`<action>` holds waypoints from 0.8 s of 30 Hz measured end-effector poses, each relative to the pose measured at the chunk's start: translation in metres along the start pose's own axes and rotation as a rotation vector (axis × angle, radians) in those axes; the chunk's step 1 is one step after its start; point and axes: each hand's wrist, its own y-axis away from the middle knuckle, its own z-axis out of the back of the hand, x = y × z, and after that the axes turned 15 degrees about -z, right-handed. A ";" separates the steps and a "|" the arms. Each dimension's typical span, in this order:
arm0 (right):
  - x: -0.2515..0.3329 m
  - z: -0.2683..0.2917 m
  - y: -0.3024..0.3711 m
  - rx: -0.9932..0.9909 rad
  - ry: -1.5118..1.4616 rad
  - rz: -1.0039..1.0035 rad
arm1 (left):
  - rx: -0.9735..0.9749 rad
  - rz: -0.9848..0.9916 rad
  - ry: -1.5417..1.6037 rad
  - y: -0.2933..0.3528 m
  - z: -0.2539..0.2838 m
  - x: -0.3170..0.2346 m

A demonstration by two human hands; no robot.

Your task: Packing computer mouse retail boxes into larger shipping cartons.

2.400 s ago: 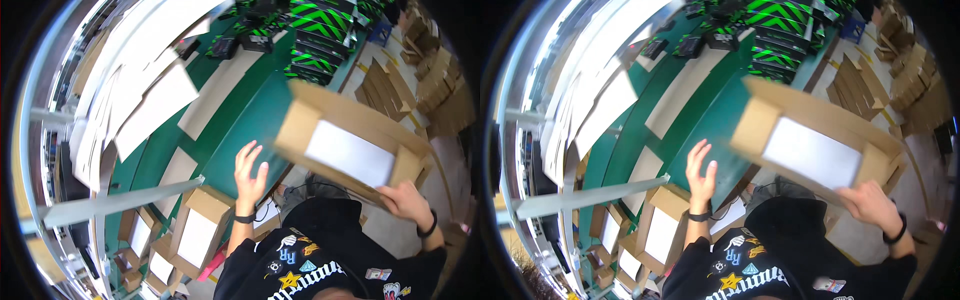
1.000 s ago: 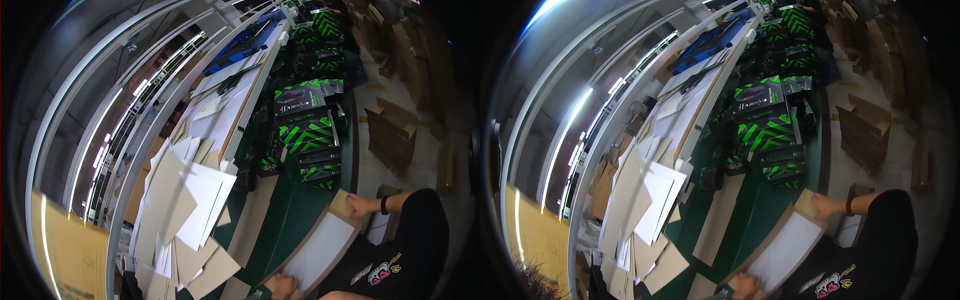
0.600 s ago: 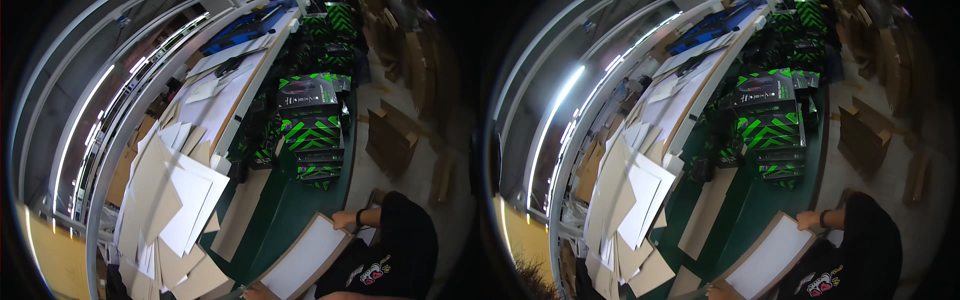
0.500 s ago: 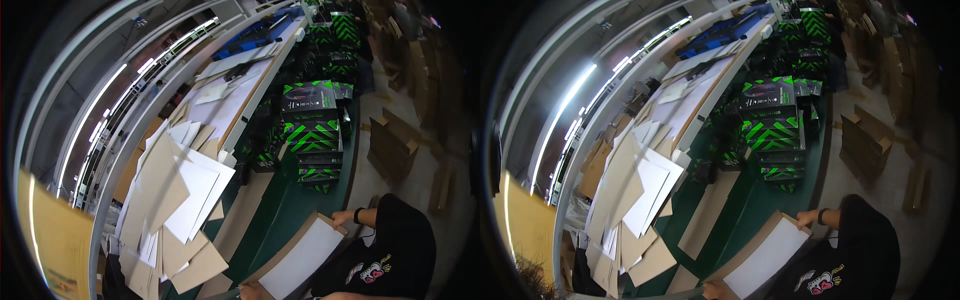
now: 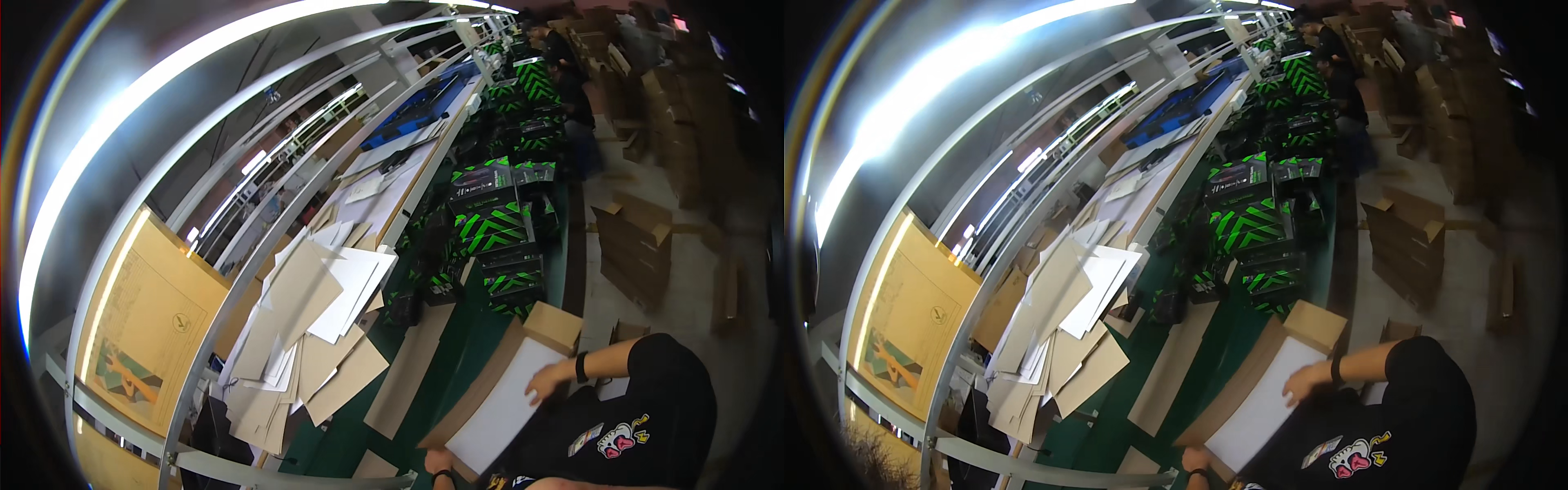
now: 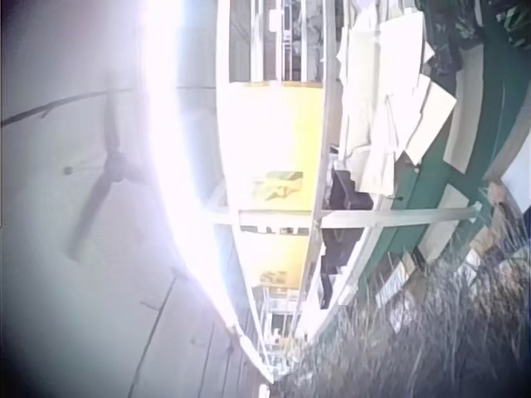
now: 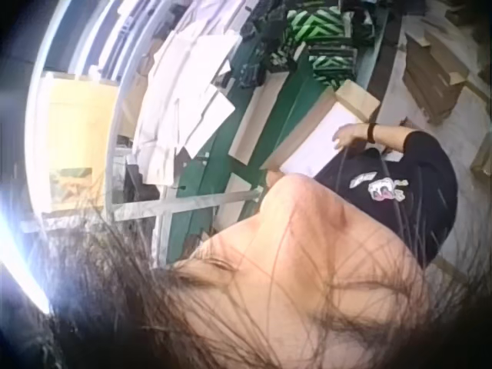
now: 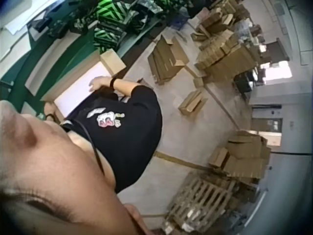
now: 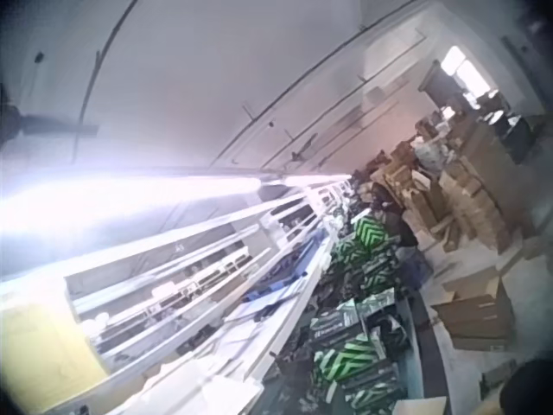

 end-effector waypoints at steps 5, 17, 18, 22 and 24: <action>0.019 -0.074 0.025 -0.307 0.113 -0.058 | -0.062 0.121 0.078 0.014 0.027 0.028; 0.073 -0.040 -0.069 -0.114 0.594 0.410 | 0.162 0.031 -0.024 0.038 0.040 0.041; 0.064 -0.047 -0.066 -0.137 0.594 0.431 | 0.223 -0.032 -0.051 0.050 0.059 0.014; 0.035 -0.086 -0.064 -0.243 0.537 0.461 | -0.192 -0.697 0.118 0.072 0.112 -0.093; 0.040 -0.084 -0.067 -0.191 0.507 0.422 | -0.261 -0.817 0.069 0.043 0.105 -0.119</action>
